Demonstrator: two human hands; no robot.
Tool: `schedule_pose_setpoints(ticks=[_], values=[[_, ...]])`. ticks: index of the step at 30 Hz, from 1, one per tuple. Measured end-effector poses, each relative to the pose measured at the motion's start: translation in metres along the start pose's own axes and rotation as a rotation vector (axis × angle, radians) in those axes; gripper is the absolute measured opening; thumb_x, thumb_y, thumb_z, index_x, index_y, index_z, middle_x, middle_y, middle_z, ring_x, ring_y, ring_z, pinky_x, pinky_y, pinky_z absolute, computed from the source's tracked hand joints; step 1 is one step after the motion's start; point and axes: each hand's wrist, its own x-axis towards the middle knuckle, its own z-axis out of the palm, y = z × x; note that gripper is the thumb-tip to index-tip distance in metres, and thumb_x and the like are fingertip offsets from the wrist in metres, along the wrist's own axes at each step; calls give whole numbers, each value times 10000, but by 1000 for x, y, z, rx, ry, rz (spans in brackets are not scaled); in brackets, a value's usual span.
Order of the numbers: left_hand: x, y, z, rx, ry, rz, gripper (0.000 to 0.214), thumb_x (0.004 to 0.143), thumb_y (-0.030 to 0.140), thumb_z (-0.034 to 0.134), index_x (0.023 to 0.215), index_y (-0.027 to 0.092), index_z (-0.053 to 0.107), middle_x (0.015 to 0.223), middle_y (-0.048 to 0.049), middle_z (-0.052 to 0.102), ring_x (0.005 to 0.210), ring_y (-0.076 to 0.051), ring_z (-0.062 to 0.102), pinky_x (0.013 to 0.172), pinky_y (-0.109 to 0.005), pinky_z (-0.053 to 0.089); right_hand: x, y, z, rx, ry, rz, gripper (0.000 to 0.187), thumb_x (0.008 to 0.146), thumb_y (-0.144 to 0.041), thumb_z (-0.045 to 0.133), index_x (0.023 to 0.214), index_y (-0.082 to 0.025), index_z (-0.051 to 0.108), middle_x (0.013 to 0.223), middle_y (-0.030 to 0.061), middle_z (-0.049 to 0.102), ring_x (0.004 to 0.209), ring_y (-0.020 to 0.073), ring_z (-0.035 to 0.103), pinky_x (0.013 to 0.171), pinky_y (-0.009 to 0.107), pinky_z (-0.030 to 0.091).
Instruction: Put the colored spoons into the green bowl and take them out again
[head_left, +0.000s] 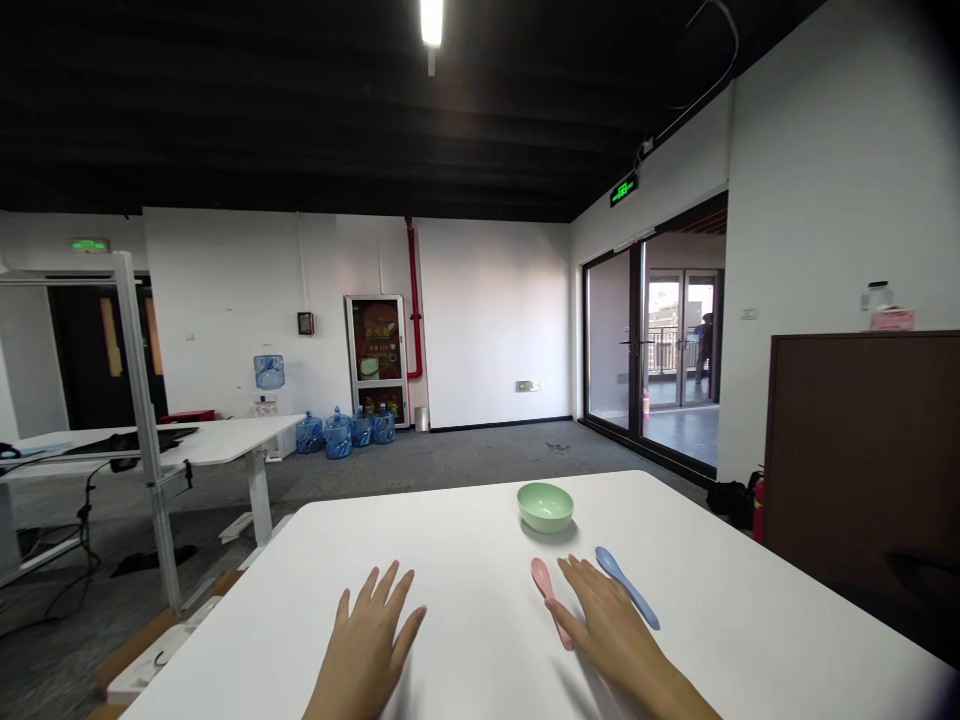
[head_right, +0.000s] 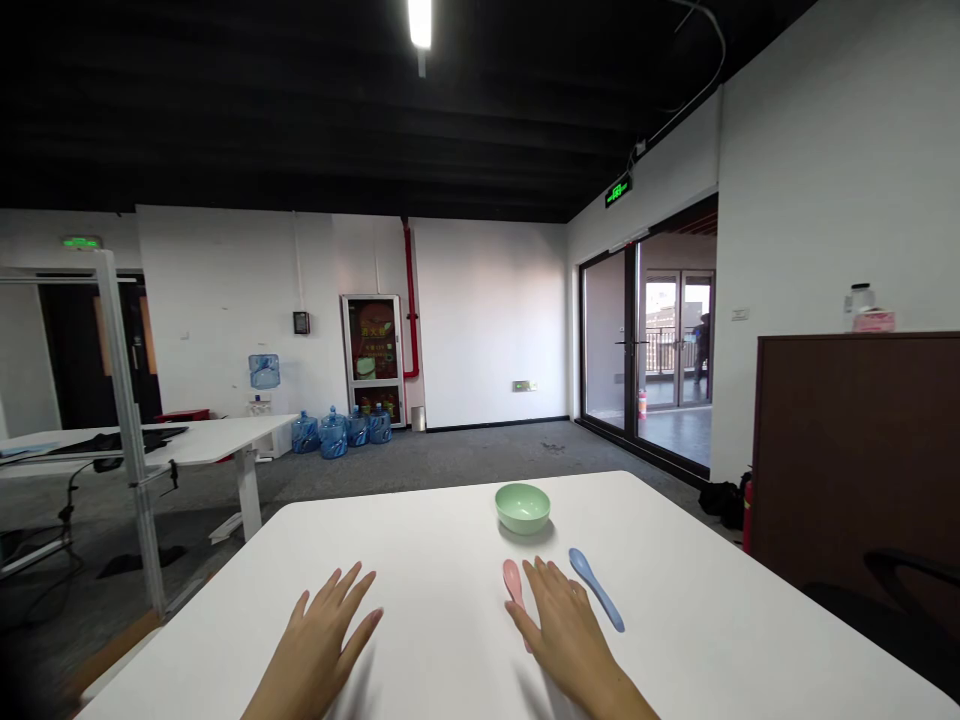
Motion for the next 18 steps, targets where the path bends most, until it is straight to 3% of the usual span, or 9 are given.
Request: schedule_pose_setpoints(ticks=[18], values=[[-2,3,-5,23,-11,4,562,1036,488,349,1530,281,520,1656,-74,466,1553,-353,376,1234,-633,353,-4,-2,-6,-7,-1,7,757,1008,-653,321,1557,-172,524,1641,130,458,1567,340,337,1266,514,318]])
